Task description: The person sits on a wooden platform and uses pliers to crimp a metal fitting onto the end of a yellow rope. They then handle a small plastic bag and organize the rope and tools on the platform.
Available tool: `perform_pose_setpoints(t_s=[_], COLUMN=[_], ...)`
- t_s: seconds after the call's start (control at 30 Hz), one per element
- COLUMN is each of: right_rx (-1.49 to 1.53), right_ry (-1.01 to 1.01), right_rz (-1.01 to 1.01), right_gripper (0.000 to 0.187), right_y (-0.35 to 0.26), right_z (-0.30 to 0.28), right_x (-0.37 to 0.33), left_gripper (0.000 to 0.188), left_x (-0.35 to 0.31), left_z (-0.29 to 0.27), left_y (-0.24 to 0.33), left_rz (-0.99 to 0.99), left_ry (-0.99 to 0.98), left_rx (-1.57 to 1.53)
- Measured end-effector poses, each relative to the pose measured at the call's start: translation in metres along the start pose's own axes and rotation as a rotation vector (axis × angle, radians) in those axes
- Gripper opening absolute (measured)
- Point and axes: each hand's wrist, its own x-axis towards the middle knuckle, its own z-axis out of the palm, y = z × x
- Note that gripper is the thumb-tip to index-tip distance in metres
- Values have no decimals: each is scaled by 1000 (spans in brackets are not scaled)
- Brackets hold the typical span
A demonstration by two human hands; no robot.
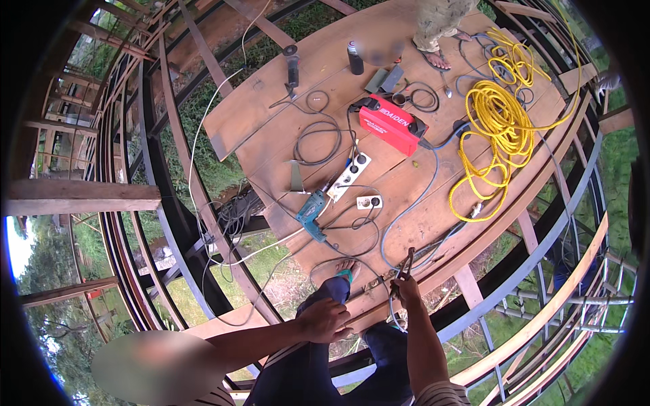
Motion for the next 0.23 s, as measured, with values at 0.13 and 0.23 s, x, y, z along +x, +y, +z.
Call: perform_pose_setpoints(t_s=[0.13,0.23], right_rx=[-282,-284], right_ry=[228,-99], right_rz=[-2,114], right_gripper=[26,17], right_y=[-17,-32], right_z=[-3,-40], right_x=[-247,-394], left_gripper=[32,41], left_x=[-41,-77], left_z=[-21,-38], left_y=[89,158], left_rz=[-86,-393], left_ry=[98,1], left_rx=[42,247])
